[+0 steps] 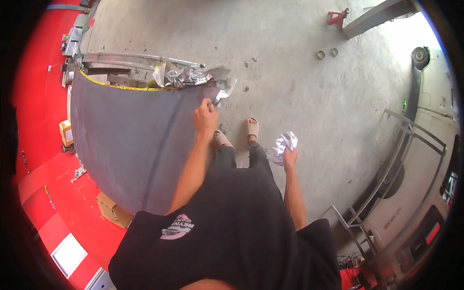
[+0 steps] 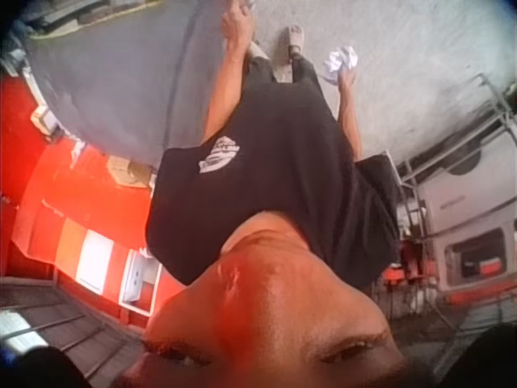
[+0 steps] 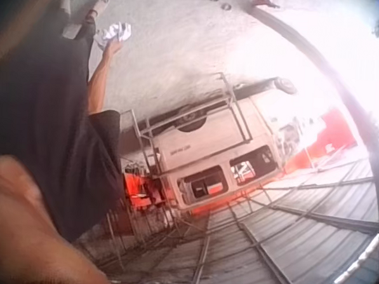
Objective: The recorder is cleaning and prepping a car hood using a rag and a putty knife.
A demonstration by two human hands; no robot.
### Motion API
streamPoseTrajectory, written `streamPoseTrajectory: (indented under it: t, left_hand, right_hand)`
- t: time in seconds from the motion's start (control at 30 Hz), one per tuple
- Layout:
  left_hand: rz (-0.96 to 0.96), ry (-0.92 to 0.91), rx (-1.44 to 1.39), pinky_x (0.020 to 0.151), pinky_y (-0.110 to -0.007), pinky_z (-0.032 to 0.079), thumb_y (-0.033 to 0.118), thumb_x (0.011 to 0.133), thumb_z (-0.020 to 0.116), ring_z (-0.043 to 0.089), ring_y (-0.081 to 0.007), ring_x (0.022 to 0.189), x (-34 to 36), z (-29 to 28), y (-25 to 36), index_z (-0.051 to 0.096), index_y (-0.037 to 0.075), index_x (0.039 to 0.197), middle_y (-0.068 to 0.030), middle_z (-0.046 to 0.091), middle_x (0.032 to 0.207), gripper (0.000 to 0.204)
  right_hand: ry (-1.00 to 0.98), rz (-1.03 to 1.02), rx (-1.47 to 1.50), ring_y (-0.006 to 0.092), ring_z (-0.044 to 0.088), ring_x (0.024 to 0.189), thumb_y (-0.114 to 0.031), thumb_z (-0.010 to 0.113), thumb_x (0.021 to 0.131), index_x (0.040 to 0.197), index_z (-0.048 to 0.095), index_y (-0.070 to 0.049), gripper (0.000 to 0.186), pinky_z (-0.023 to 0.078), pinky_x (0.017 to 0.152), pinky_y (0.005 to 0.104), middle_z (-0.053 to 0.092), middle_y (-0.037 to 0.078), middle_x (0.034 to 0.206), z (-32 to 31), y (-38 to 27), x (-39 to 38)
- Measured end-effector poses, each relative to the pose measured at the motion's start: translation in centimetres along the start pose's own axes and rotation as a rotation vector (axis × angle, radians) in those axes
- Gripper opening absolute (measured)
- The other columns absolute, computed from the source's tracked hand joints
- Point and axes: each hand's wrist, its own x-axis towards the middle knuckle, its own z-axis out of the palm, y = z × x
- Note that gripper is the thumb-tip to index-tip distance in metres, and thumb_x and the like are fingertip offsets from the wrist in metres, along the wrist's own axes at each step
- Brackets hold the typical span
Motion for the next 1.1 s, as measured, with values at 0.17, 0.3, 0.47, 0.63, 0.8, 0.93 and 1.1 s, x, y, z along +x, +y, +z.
streamPoseTrajectory:
  t: [0.17, 0.3, 0.47, 0.63, 0.8, 0.93, 1.1]
  left_hand:
    - [-0.03, -0.047, 0.036, 0.07, -0.054, 0.05, 0.012, 0.084, 0.062, 0.065, -0.0436, 0.084, -0.3, -0.9, 1.3, 0.062, 0.009, 0.104, -0.0222, 0.068, 0.087, 0.019]
    - [0.032, -0.029, 0.011, 0.069, -0.054, 0.05, 0.011, 0.085, 0.063, 0.064, -0.0439, 0.083, -1.8, 0.0, -0.6, 0.062, 0.009, 0.104, -0.0217, 0.067, 0.086, 0.019]
    - [0.051, 0.033, -0.039, 0.068, -0.054, 0.05, 0.011, 0.085, 0.063, 0.065, -0.0431, 0.083, 1.2, -0.7, 0.5, 0.062, 0.01, 0.106, -0.0206, 0.067, 0.087, 0.021]
    - [0.028, -0.086, 0.009, 0.068, -0.054, 0.05, 0.012, 0.087, 0.062, 0.065, -0.0425, 0.084, -2.8, 0.5, -0.5, 0.06, 0.011, 0.109, -0.0204, 0.066, 0.09, 0.022]
    - [0.05, -0.043, 0.04, 0.068, -0.054, 0.05, 0.012, 0.087, 0.061, 0.065, -0.0428, 0.084, -1.3, 0.5, -0.2, 0.06, 0.012, 0.108, -0.0197, 0.066, 0.09, 0.021]
    - [0.012, -0.081, 0.016, 0.073, -0.051, 0.05, 0.012, 0.086, 0.061, 0.064, -0.0425, 0.086, -2.7, 0.1, -0.2, 0.062, 0.01, 0.107, -0.0209, 0.067, 0.093, 0.021]
    - [0.088, -0.079, 0.077, 0.067, -0.054, 0.051, 0.015, 0.089, 0.059, 0.065, -0.0437, 0.082, -2.0, 0.0, -1.2, 0.059, 0.013, 0.109, -0.0198, 0.065, 0.092, 0.02]
  right_hand:
    - [0.005, 0.0, 0.044, 0.0196, 0.061, 0.096, -0.018, 0.059, 0.09, 0.119, 0.062, 0.002, 0.035, 0.048, 0.083, 0.0347, 0.067, 0.012, 0.104, -0.1, 2.7, 0.9]
    - [0.022, -0.037, 0.072, 0.0174, 0.06, 0.09, -0.018, 0.06, 0.09, 0.12, 0.061, 0.002, 0.036, 0.048, 0.079, 0.0341, 0.067, 0.01, 0.099, 0.7, 2.2, 0.6]
    - [-0.067, 0.062, 0.028, 0.0178, 0.061, 0.091, -0.018, 0.06, 0.09, 0.119, 0.061, 0.002, 0.036, 0.048, 0.079, 0.0342, 0.068, 0.011, 0.101, 0.2, 1.3, 0.2]
    - [0.07, -0.006, 0.043, 0.0183, 0.061, 0.09, -0.019, 0.06, 0.089, 0.118, 0.062, 0.003, 0.036, 0.048, 0.078, 0.0347, 0.068, 0.012, 0.1, 0.4, 3.1, -0.7]
    - [-0.004, 0.057, 0.052, 0.0207, 0.062, 0.092, -0.019, 0.061, 0.088, 0.115, 0.064, 0.003, 0.035, 0.048, 0.079, 0.0357, 0.068, 0.012, 0.099, 0.2, 1.5, -1.0]
    - [0.055, 0.006, 0.018, 0.0176, 0.06, 0.093, -0.02, 0.06, 0.089, 0.116, 0.063, 0.003, 0.035, 0.047, 0.08, 0.0331, 0.067, 0.011, 0.099, 0.1, 3.1, -0.3]
    - [0.029, -0.063, 0.177, 0.0184, 0.062, 0.089, -0.018, 0.061, 0.089, 0.118, 0.063, 0.001, 0.035, 0.048, 0.077, 0.0346, 0.068, 0.01, 0.098, 0.2, 3.9, -0.5]
